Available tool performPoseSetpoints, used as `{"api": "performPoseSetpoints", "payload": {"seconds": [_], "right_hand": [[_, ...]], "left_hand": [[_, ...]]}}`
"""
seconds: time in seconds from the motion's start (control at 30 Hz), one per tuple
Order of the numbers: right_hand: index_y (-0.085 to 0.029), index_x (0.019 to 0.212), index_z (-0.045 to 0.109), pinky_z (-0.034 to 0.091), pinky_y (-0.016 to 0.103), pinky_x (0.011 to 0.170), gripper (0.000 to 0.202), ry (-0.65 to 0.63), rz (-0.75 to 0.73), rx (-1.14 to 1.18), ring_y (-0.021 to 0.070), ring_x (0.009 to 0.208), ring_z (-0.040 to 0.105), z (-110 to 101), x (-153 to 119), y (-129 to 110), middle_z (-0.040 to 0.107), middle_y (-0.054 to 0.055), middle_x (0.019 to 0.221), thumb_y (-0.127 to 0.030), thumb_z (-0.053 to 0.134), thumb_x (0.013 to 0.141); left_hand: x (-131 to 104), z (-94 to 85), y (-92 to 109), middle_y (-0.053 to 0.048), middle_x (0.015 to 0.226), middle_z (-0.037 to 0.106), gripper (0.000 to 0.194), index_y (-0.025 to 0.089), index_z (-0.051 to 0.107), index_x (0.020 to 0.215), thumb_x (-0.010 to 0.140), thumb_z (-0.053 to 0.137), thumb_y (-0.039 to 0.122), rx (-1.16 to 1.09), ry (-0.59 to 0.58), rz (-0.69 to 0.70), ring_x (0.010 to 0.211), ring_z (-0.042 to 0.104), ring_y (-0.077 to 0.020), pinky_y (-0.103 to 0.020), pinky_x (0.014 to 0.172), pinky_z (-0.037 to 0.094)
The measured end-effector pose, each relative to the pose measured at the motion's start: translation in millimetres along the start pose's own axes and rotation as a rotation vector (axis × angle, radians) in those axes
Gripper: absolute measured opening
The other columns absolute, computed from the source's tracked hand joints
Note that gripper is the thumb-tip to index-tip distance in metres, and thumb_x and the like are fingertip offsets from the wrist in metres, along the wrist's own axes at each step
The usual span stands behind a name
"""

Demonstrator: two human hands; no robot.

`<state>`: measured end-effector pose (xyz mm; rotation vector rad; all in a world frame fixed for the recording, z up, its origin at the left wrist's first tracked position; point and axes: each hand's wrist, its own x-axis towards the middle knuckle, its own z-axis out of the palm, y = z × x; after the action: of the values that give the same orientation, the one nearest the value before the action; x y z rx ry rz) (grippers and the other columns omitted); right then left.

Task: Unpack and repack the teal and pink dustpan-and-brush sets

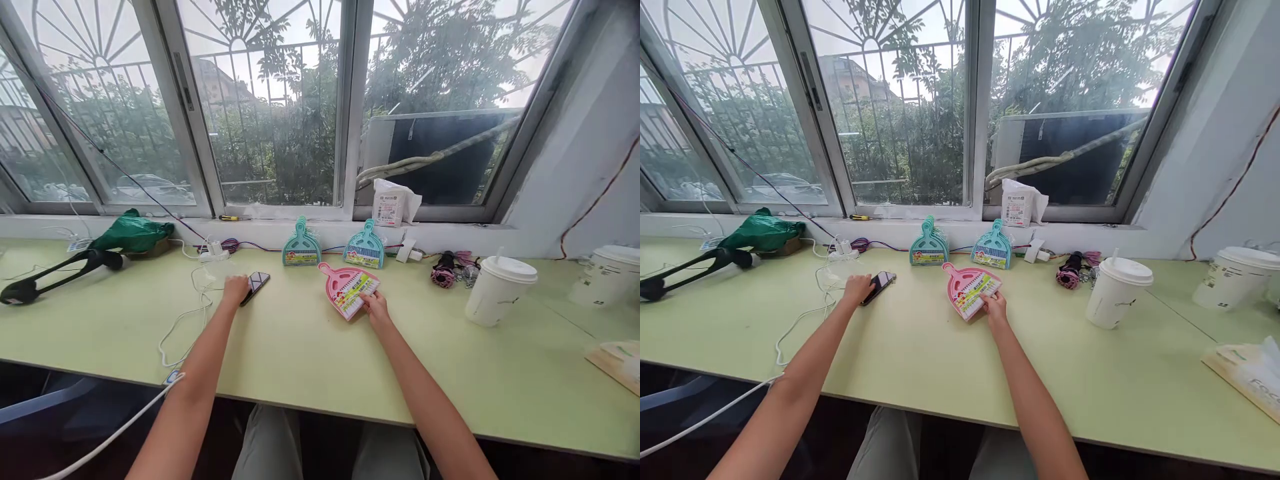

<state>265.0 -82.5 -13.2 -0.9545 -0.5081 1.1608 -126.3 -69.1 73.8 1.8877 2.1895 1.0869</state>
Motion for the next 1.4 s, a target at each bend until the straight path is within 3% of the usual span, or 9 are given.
{"api": "performPoseSetpoints", "payload": {"seconds": [0.13, 0.23, 0.37, 0.53, 0.7, 0.9, 1.0, 1.13, 1.4], "right_hand": [[-0.019, 0.086, 0.06, 0.06, 0.025, 0.06, 0.034, 0.008, -0.013, 0.004, 0.0159, 0.07, 0.07, -1, 3, 3, 0.072, 0.001, 0.078, -0.004, 0.072, 0.057], [-0.019, 0.087, 0.059, 0.06, 0.026, 0.061, 0.035, 0.018, -0.032, 0.005, 0.0162, 0.07, 0.07, -1, 4, 3, 0.071, 0.0, 0.078, -0.006, 0.072, 0.057], [-0.019, 0.089, 0.06, 0.059, 0.023, 0.064, 0.036, 0.061, -0.063, 0.063, 0.0148, 0.074, 0.07, -4, 7, -2, 0.072, 0.0, 0.082, -0.005, 0.071, 0.057], [-0.019, 0.087, 0.06, 0.06, 0.024, 0.067, 0.034, 0.062, -0.095, 0.072, 0.0152, 0.078, 0.07, -11, 6, -17, 0.072, 0.001, 0.084, -0.005, 0.07, 0.058], [-0.017, 0.084, 0.06, 0.06, 0.026, 0.063, 0.031, 0.063, -0.067, -0.039, 0.0164, 0.072, 0.069, -7, -2, -24, 0.071, 0.001, 0.077, -0.003, 0.068, 0.058], [-0.016, 0.084, 0.06, 0.059, 0.025, 0.063, 0.028, 0.03, -0.038, -0.137, 0.0151, 0.07, 0.068, 0, -14, -22, 0.071, 0.001, 0.079, -0.001, 0.065, 0.061], [-0.015, 0.086, 0.061, 0.059, 0.026, 0.065, 0.028, -0.057, 0.008, -0.156, 0.0156, 0.073, 0.068, 2, -20, -26, 0.071, 0.003, 0.083, -0.001, 0.065, 0.062], [-0.015, 0.09, 0.06, 0.06, 0.029, 0.066, 0.034, -0.135, 0.028, -0.207, 0.0179, 0.077, 0.069, 10, -29, -24, 0.072, 0.004, 0.086, -0.001, 0.066, 0.061], [-0.014, 0.081, 0.063, 0.061, 0.026, 0.07, 0.02, -0.096, 0.111, -0.109, 0.0163, 0.077, 0.07, 22, -36, 5, 0.072, 0.004, 0.08, -0.001, 0.063, 0.065]], "left_hand": [[-3, -7.0, 6, -0.012, 0.117, 0.058, 0.034, 0.014, 0.056, 0.117, 0.089, 0.056, 0.033, -0.042, -0.002, 0.02, 0.104, 0.058, -0.023, -0.043, 0.085, 0.05], [-3, 4.8, 22, -0.01, 0.117, 0.059, 0.035, 0.016, 0.056, 0.119, 0.089, 0.056, 0.034, -0.06, -0.007, 0.046, 0.102, 0.059, -0.0218, -0.041, 0.085, 0.051], [-15, 42.8, 58, -0.011, 0.09, 0.07, 0.019, 0.022, 0.069, 0.099, 0.081, 0.062, 0.023, -0.216, -0.089, 0.109, 0.099, 0.063, -0.028, -0.038, 0.09, 0.045], [-43, 93.1, 102, -0.002, 0.068, 0.068, 0.018, 0.026, 0.068, 0.095, 0.082, 0.059, 0.035, -0.451, -0.386, 0.114, 0.063, 0.064, -0.0201, -0.034, 0.083, 0.046], [-51, 115.4, 99, -0.002, 0.065, 0.063, 0.021, 0.025, 0.065, 0.1, 0.084, 0.052, 0.021, -0.469, -0.207, 0.046, 0.081, 0.062, -0.0234, -0.037, 0.09, 0.042], [-51, 119.2, 76, -0.014, 0.12, 0.057, 0.042, 0.02, 0.061, 0.11, 0.069, 0.07, 0.022, -0.121, -0.089, 0.21, 0.118, 0.046, -0.0326, -0.043, 0.099, 0.036], [-50, 116.2, 75, -0.017, 0.108, 0.062, 0.021, 0.016, 0.066, 0.097, 0.081, 0.054, 0.02, 0.025, -0.19, 0.192, 0.108, 0.053, -0.0317, -0.041, 0.092, 0.04], [-49, 110.9, 78, -0.02, 0.09, 0.063, 0.031, 0.012, 0.067, 0.084, 0.088, 0.037, 0.017, 0.143, -0.197, 0.128, 0.096, 0.059, -0.0315, -0.04, 0.083, 0.043], [-58, 105.8, 90, -0.015, 0.115, 0.061, 0.027, 0.019, 0.064, 0.1, 0.092, 0.039, 0.024, -0.286, 0.031, 0.361, 0.119, 0.048, -0.0283, -0.041, 0.102, 0.036]]}}
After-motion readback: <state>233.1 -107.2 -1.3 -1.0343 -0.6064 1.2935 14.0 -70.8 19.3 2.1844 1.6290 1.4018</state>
